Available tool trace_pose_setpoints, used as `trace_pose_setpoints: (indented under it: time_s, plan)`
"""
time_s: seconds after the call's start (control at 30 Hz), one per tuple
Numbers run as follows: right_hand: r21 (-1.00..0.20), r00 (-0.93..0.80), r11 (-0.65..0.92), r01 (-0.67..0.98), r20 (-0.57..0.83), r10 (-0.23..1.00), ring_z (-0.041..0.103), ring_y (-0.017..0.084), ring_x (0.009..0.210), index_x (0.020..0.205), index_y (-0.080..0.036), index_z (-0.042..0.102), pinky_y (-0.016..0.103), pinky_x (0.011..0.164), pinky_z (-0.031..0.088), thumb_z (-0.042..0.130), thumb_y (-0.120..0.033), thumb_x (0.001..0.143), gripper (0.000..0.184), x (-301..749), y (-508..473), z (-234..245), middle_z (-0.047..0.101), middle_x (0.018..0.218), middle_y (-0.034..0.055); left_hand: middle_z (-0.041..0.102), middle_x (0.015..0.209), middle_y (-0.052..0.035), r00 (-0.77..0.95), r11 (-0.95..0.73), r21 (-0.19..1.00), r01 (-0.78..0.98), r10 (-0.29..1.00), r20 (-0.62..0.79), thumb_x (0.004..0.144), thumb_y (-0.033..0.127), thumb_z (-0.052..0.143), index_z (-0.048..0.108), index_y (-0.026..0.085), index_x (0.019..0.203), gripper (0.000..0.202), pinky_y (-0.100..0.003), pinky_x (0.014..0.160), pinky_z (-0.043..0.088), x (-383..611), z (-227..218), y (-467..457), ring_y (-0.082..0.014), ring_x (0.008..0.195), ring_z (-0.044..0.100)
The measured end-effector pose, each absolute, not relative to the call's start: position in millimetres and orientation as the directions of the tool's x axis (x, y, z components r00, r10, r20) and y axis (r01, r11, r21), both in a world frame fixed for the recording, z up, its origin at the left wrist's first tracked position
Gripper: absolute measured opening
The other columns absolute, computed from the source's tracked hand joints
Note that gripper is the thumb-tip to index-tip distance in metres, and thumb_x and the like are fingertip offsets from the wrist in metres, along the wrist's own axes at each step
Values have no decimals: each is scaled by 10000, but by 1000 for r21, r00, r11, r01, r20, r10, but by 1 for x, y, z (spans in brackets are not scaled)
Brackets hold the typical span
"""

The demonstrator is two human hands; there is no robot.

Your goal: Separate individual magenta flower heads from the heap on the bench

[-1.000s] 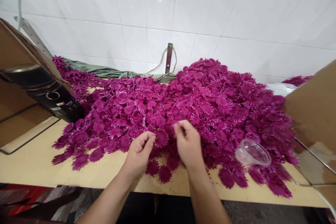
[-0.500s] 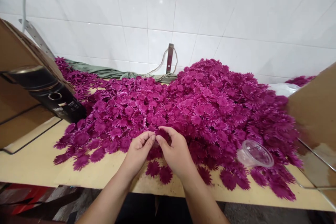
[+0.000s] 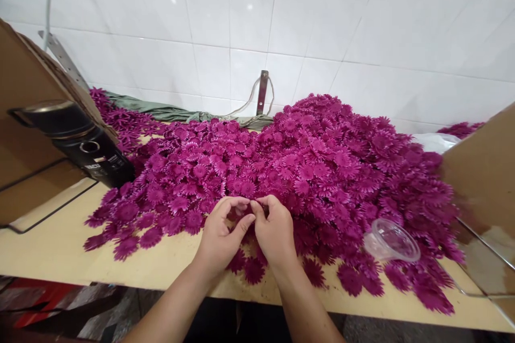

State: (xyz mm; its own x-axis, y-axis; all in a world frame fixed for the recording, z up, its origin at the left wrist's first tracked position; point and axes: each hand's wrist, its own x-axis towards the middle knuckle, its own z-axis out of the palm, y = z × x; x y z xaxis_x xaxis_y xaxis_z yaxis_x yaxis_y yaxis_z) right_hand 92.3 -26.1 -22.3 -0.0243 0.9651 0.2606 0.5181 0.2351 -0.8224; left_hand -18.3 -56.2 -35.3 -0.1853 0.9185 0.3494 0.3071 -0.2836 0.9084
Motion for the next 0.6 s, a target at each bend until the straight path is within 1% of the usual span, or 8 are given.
trace_pose_setpoints:
  time_s: [0.13, 0.27, 0.37, 0.43, 0.5, 0.6]
  plan:
    - [-812, -37, 222, 539, 241, 970, 539, 172, 536, 625, -191, 531, 282, 535, 400, 479, -374, 753, 229, 95, -25, -17, 610, 583, 31, 604, 831, -35, -149, -257, 905, 338, 935, 321, 735, 167, 554, 595, 197, 845, 122, -309, 755, 454, -16, -35, -53, -170, 799, 576]
    - [-805, -34, 230, 548, 253, 967, 481, 146, 475, 585, -199, 501, 265, 493, 362, 468, -379, 764, 256, 97, -24, -18, 559, 512, 3, 616, 844, -41, -136, -227, 900, 373, 946, 295, 728, 162, 548, 597, 186, 846, 131, -316, 756, 462, -15, -31, -52, -176, 808, 585]
    - [-817, -17, 224, 532, 254, 967, 446, 130, 453, 554, -197, 487, 253, 476, 343, 471, -394, 767, 291, 97, -23, -21, 517, 473, -15, 622, 850, -39, -120, -219, 890, 401, 950, 287, 731, 170, 544, 603, 191, 861, 145, -314, 751, 469, -15, -27, -51, -173, 806, 590]
    - [-842, 1, 214, 495, 247, 969, 451, 126, 456, 554, -191, 499, 248, 475, 348, 485, -406, 760, 299, 97, -23, -23, 520, 477, -15, 623, 852, -35, -112, -212, 884, 416, 953, 282, 730, 169, 545, 605, 194, 857, 142, -308, 746, 471, -16, -26, -50, -168, 803, 590]
    - [-873, 5, 218, 436, 245, 970, 479, 131, 485, 591, -181, 532, 246, 489, 372, 486, -410, 766, 292, 96, -24, -24, 547, 511, -4, 627, 853, -34, -116, -218, 872, 439, 948, 295, 734, 164, 543, 605, 194, 844, 130, -307, 748, 467, -16, -28, -48, -166, 803, 588]
    - [-908, -29, 256, 331, 261, 965, 547, 150, 590, 740, -165, 584, 256, 570, 433, 494, -380, 773, 235, 95, -28, -25, 613, 638, 24, 635, 826, -39, -148, -240, 841, 486, 925, 349, 770, 157, 494, 606, 186, 803, 120, -314, 748, 449, -16, -32, -45, -168, 785, 580]
